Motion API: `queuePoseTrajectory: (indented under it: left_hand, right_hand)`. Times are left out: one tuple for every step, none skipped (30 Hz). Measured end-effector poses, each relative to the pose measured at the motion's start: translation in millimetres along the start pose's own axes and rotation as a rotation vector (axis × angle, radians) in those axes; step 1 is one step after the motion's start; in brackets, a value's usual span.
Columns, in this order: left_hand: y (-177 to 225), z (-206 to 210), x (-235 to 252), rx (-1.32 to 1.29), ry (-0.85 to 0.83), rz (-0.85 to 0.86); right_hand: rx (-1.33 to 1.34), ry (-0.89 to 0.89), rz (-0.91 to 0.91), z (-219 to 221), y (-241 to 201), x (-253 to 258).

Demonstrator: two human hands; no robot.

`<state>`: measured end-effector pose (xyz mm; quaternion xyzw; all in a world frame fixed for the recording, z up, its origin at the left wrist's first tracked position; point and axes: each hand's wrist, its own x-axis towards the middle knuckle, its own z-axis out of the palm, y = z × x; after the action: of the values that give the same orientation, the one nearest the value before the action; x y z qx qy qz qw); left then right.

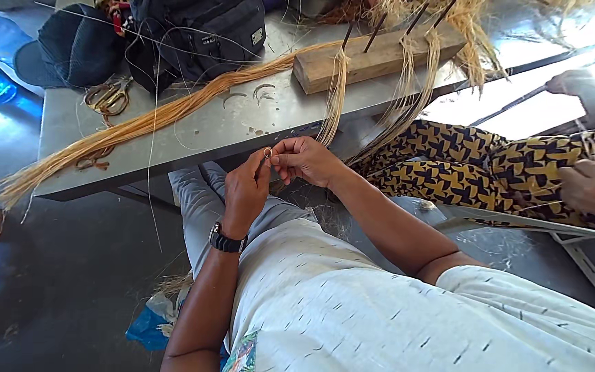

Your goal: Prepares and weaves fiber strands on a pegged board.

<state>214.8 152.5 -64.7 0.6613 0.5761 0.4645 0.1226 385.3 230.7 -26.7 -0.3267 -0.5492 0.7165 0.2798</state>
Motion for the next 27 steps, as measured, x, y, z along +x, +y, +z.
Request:
queuePoseTrajectory:
  left_hand:
    - [-0.5,0.0,0.5,0.006,0.007,0.010]
    - [-0.8,0.0,1.1,0.012,0.011,0.014]
    - [-1.1,0.0,1.8,0.012,0.015,0.013]
    - [-1.0,0.0,2.2,0.010,0.018,0.008]
    - [-0.5,0.4,2.2,0.004,0.023,0.000]
    - [0.5,1.0,1.9,-0.010,0.030,-0.014]
    - [1.6,1.6,1.6,-0.023,0.037,-0.031]
    - [2.8,2.2,1.1,-0.042,0.038,-0.056]
    - [3.6,2.9,0.3,-0.064,0.038,-0.082]
    - [4.0,3.7,-0.5,-0.090,0.037,-0.112]
    - [4.3,4.3,-1.2,-0.117,0.034,-0.141]
    - [4.6,4.8,-2.1,-0.142,0.032,-0.163]
    - [4.9,5.2,-3.2,-0.158,0.027,-0.179]
    - [4.8,5.9,-4.5,-0.164,0.017,-0.176]
    - [4.5,6.4,-6.0,-0.164,-0.001,-0.162]
    - [4.1,6.9,-7.5,-0.167,-0.023,-0.145]
    - [3.8,7.1,-9.1,-0.173,-0.049,-0.126]
    - [3.5,7.2,-10.6,-0.184,-0.073,-0.107]
    - [3.1,7.0,-11.6,-0.193,-0.095,-0.087]
    - [2.7,6.5,-12.1,-0.201,-0.115,-0.069]
    - [2.7,5.8,-12.3,-0.208,-0.134,-0.057]
    - [2.9,5.0,-12.4,-0.211,-0.153,-0.052]
    - [2.8,4.5,-12.5,-0.211,-0.168,-0.050]
    - [2.7,4.0,-12.6,-0.208,-0.181,-0.051]
    - [2.5,3.6,-12.7,-0.207,-0.194,-0.052]
    - [2.4,3.3,-13.2,-0.209,-0.212,-0.055]
    - [2.4,3.1,-14.0,-0.210,-0.231,-0.056]
  right_hand:
    - [0.002,0.002,-0.004,-0.5,0.6,0.6]
    - [0.008,-0.007,-0.003,-2.0,0.7,2.5]
    - [0.019,-0.030,0.001,-4.9,0.4,5.3]
    - [0.028,-0.038,-0.003,-6.4,0.9,7.1]
    - [0.034,-0.033,-0.012,-6.5,2.0,7.6]
    - [0.043,-0.016,-0.025,-5.4,3.4,7.5]
    - [0.057,-0.030,-0.027,-6.9,3.6,9.4]
    - [0.075,-0.036,-0.029,-7.7,3.7,11.0]
    - [0.095,-0.040,-0.031,-8.1,3.6,12.2]
    - [0.118,-0.037,-0.035,-8.2,3.7,13.1]
    - [0.142,-0.031,-0.038,-8.5,3.8,14.1]
    - [0.170,-0.023,-0.039,-8.9,3.9,14.9]
    - [0.197,-0.011,-0.037,-9.7,3.9,15.8]
    - [0.220,-0.003,-0.035,-10.9,3.3,16.5]
    - [0.242,0.012,-0.034,-12.3,1.9,17.5]
    - [0.261,0.032,-0.032,-14.0,-0.1,18.5]
    - [0.274,0.052,-0.028,-16.2,-2.3,19.3]
    - [0.290,0.072,-0.026,-18.9,-4.5,19.9]
    - [0.304,0.090,-0.024,-22.0,-6.3,20.2]
    - [0.310,0.105,-0.027,-24.9,-8.1,20.3]
    - [0.309,0.114,-0.033,-27.5,-9.7,19.9]
    - [0.304,0.119,-0.041,-29.6,-11.3,19.3]
    - [0.297,0.121,-0.052,-31.2,-12.7,18.5]
    - [0.291,0.120,-0.062,-32.8,-13.7,18.1]
    - [0.286,0.117,-0.075,-34.5,-14.2,18.1]
    - [0.283,0.116,-0.089,-36.5,-14.5,18.4]
    - [0.276,0.115,-0.103,-38.7,-14.8,18.6]
